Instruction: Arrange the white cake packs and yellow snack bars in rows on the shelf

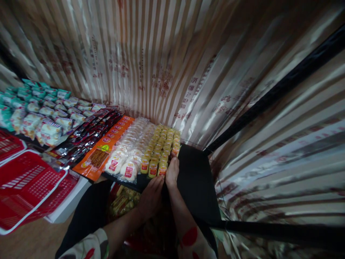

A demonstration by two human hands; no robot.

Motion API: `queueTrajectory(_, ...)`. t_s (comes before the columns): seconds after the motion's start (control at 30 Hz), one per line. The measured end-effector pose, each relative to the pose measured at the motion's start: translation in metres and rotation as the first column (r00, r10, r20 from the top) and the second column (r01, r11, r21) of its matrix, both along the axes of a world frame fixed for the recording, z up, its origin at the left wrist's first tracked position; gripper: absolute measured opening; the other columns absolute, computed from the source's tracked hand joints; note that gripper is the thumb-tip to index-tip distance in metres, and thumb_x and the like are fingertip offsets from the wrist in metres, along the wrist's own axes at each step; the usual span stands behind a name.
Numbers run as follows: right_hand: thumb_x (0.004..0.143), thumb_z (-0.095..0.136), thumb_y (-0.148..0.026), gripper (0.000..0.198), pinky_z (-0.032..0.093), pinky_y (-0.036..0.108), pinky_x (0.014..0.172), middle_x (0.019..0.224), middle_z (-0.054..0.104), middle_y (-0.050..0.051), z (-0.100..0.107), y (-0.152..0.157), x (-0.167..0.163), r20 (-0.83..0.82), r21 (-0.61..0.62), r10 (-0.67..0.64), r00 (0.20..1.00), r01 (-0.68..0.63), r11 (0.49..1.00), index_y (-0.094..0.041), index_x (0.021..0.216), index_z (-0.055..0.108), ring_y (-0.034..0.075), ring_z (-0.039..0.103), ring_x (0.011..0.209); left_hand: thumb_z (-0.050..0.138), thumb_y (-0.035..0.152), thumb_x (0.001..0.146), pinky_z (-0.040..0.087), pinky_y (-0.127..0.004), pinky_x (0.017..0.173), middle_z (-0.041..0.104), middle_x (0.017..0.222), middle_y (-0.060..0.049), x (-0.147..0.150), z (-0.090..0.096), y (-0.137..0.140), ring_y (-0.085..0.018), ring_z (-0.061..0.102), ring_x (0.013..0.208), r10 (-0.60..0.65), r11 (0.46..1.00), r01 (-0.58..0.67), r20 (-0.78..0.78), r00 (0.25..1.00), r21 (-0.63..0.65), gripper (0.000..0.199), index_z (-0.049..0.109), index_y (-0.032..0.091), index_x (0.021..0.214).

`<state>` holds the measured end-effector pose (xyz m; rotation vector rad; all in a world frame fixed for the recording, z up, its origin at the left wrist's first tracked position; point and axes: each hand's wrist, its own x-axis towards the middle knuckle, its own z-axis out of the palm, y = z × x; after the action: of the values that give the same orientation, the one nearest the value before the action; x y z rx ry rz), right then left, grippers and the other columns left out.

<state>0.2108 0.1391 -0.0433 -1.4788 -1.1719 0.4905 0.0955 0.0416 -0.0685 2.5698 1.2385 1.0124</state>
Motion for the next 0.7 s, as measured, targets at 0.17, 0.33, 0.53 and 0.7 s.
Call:
queueTrajectory(0.17, 0.089, 0.015, -0.049, 0.058, 0.029, 0.037, 0.101, 0.122, 0.054, 0.010, 0.004, 0.002, -0.001, 0.066, -0.054, 0.045, 0.997, -0.042, 0.998, -0.017, 0.117, 0.053, 0.019, 0.044, 0.117, 0.028, 0.005, 0.080, 0.036, -0.044, 0.104, 0.038, 0.138, -0.018, 0.001, 0.005, 0.000, -0.023, 0.024, 0.134, 0.004, 1.000, -0.004, 0.002, 1.000, 0.015, 0.060, 0.017, 0.007, 0.140)
queueTrajectory(0.33, 0.089, 0.014, -0.046, 0.057, 0.026, 0.041, 0.103, 0.125, 0.052, 0.012, 0.008, 0.001, 0.000, 0.145, -0.046, 0.041, 0.989, -0.035, 0.998, -0.016, 0.119, 0.051, 0.021, 0.040, 0.120, 0.029, 0.006, 0.080, 0.036, -0.046, 0.104, 0.036, 0.139, -0.019, 0.001, 0.009, 0.000, -0.025, 0.020, 0.135, 0.011, 0.999, -0.012, 0.016, 1.000, 0.030, 0.060, 0.018, 0.004, 0.139)
queueTrajectory(0.53, 0.084, 0.037, -0.049, 0.044, 0.042, 0.033, 0.081, 0.105, 0.057, 0.012, 0.011, -0.030, -0.001, 0.107, 0.012, -0.098, 0.989, 0.098, 0.995, -0.015, 0.107, 0.052, 0.020, 0.053, 0.096, 0.027, 0.008, 0.083, 0.037, -0.045, 0.103, 0.040, 0.136, -0.017, 0.000, 0.004, -0.001, -0.024, 0.025, 0.133, 0.043, 0.998, -0.045, 0.064, 0.997, 0.042, 0.054, 0.024, 0.009, 0.137)
queueTrajectory(0.7, 0.074, 0.055, -0.049, 0.037, 0.045, 0.030, 0.066, 0.087, 0.058, 0.007, 0.011, -0.057, -0.008, 0.248, -0.069, -0.003, 0.969, 0.021, 0.997, -0.017, 0.092, 0.055, 0.019, 0.054, 0.080, 0.034, 0.014, 0.085, 0.041, -0.045, 0.098, 0.047, 0.125, -0.019, 0.002, 0.000, -0.001, -0.024, 0.037, 0.124, 0.045, 0.997, -0.055, 0.188, 0.981, 0.049, 0.043, 0.037, 0.007, 0.128)
